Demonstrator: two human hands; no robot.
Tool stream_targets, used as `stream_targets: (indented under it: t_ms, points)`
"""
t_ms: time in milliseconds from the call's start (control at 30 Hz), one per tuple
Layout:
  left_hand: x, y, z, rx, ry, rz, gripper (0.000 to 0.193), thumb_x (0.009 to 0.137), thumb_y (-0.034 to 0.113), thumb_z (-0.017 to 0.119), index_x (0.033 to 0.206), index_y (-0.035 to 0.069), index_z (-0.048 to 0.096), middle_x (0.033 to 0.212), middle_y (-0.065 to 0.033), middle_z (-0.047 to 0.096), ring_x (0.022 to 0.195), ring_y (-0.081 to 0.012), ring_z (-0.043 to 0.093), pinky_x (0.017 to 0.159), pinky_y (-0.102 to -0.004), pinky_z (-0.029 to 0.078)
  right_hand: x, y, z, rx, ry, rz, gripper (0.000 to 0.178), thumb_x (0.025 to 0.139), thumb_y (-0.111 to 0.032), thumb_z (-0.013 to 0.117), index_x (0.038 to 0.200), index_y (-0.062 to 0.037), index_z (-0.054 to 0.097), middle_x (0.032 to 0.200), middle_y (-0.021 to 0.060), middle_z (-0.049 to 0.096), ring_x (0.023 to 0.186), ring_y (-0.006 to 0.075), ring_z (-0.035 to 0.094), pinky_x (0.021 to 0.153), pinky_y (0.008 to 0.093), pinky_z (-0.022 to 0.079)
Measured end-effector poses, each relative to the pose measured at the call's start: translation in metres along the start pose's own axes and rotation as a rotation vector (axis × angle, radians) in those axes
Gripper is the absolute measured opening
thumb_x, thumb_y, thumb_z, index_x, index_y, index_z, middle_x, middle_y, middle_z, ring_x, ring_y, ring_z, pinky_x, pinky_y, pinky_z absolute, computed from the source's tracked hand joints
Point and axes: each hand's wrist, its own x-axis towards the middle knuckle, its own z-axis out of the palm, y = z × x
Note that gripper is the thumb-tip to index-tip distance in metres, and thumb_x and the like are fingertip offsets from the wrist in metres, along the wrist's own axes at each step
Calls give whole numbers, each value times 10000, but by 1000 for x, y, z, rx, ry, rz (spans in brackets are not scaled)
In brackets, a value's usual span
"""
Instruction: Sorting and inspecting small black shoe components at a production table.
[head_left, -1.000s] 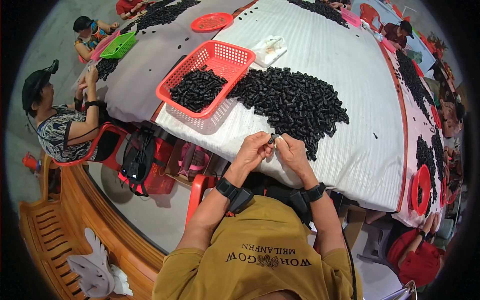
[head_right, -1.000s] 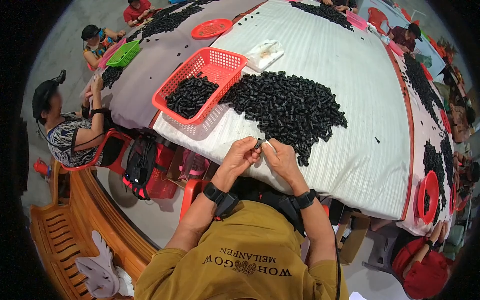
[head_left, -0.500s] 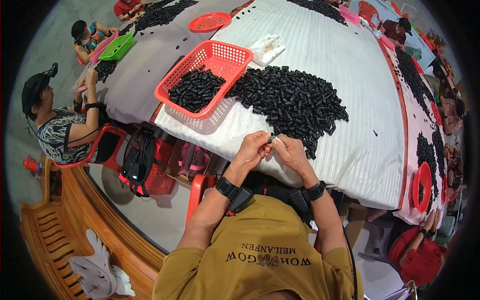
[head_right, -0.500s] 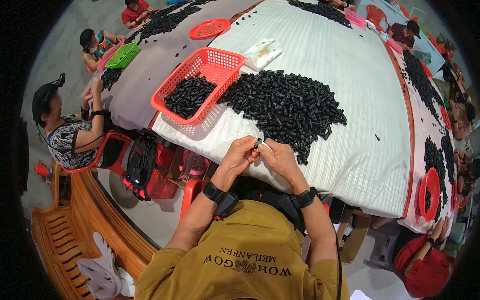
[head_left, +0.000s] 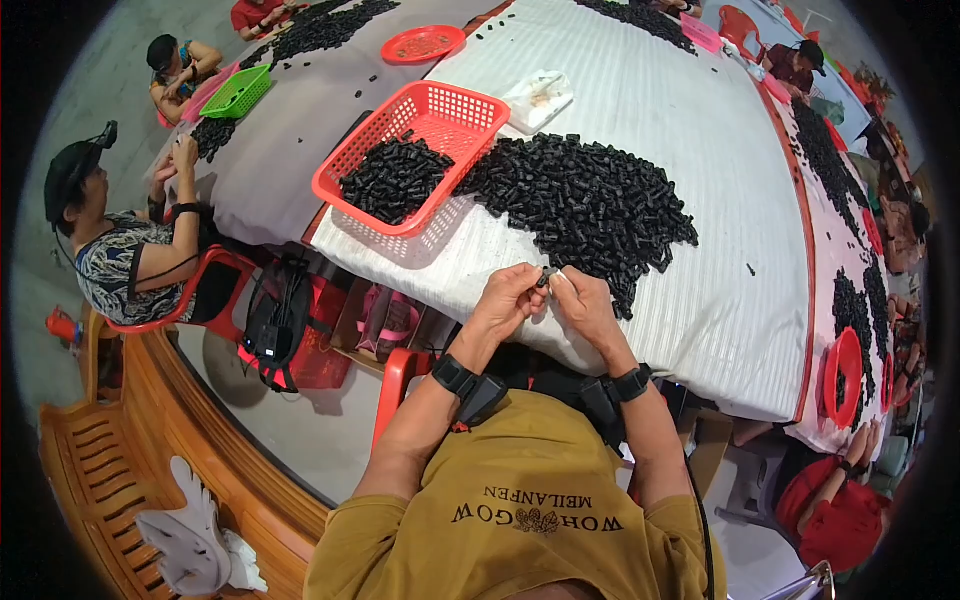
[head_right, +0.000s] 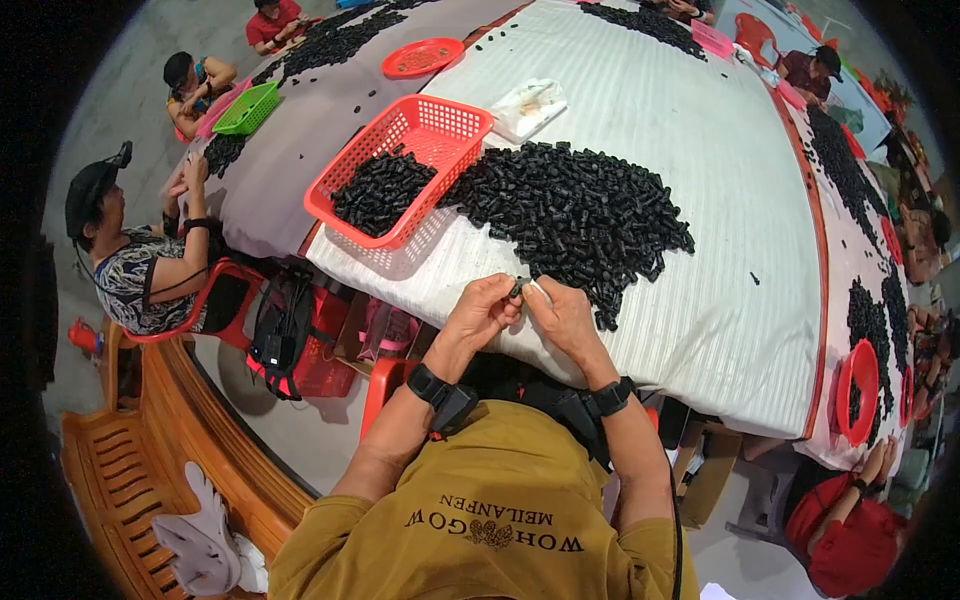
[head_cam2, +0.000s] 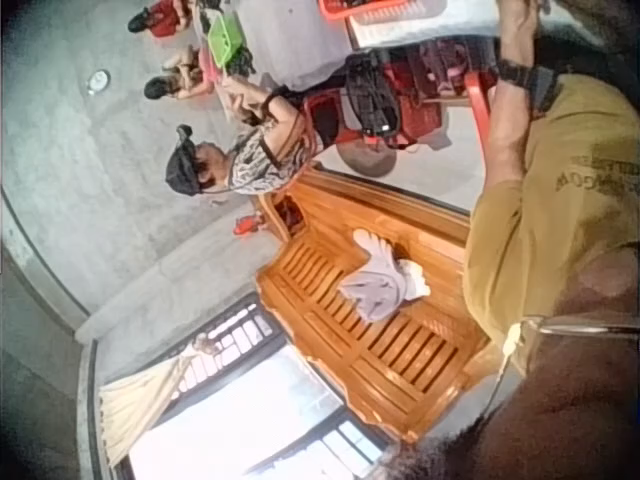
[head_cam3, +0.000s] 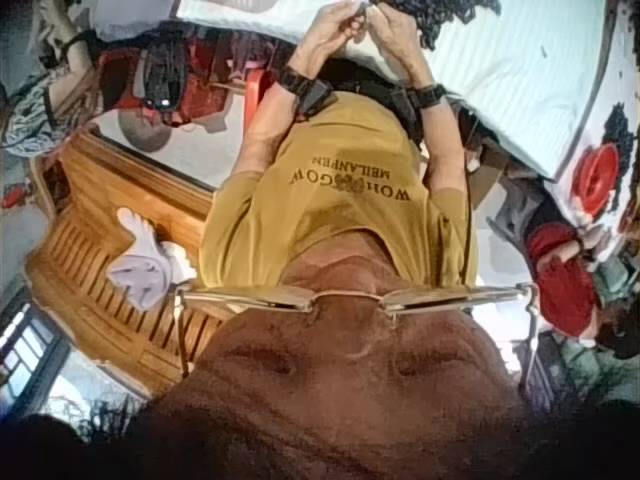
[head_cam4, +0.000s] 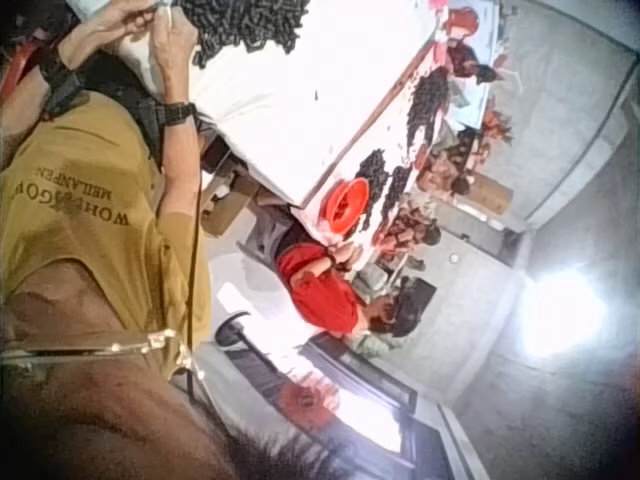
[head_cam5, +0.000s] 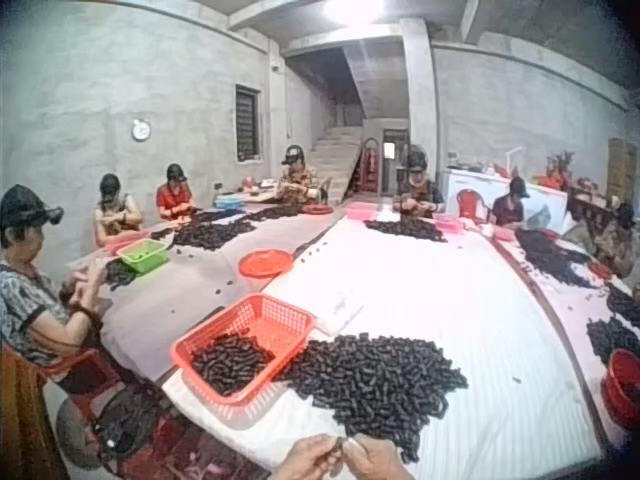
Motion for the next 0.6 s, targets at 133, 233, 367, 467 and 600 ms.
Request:
stream_targets:
  t_ms: [133, 233, 367, 467, 600]
  points:
    - [0, 0, 0, 1, -6, 5, 154, 879, 165, 557, 849, 14, 548, 695, -52, 562, 537, -108, 497, 541, -239, 433, 0, -1, -1, 20, -21, 1, 300, 868, -269, 526, 737, -1, 555, 606, 182, 529, 513, 273, 525, 495, 337, 399]
    - [1, 1, 0, 31, -14, 14, 152, 881, 161, 552, 844, 14, 550, 691, -47, 559, 537, -103, 497, 539, -228, 433, -1, -4, 1, 43, -17, -62, 297, 869, -265, 522, 732, -4, 556, 600, 172, 533, 512, 273, 525, 493, 334, 396]
    - [3, -1, 2, 50, 18, 14, 161, 881, 170, 553, 834, 17, 554, 681, -38, 554, 532, -93, 489, 523, -217, 426, -1, 5, 1, -10, -62, -65, 294, 872, -260, 521, 725, -7, 553, 577, 143, 522, 500, 229, 511, 491, 321, 394]
    - [-3, 8, 8, 88, 86, 15, 165, 876, 192, 565, 832, 33, 563, 661, -26, 550, 514, -80, 476, 478, -205, 401, -2, 7, 3, 116, 17, -28, 295, 878, -247, 520, 703, -9, 533, 541, 92, 496, 487, 149, 474, 482, 292, 386]
    - [-13, 57, 18, 279, 284, 261, 157, 857, 210, 596, 774, 80, 569, 607, 3, 551, 454, -53, 468, 412, -179, 365, -4, 4, -1, 284, -13, 73, 312, 903, -233, 493, 668, -28, 487, 529, 4, 447, 474, 57, 414, 440, 235, 341]
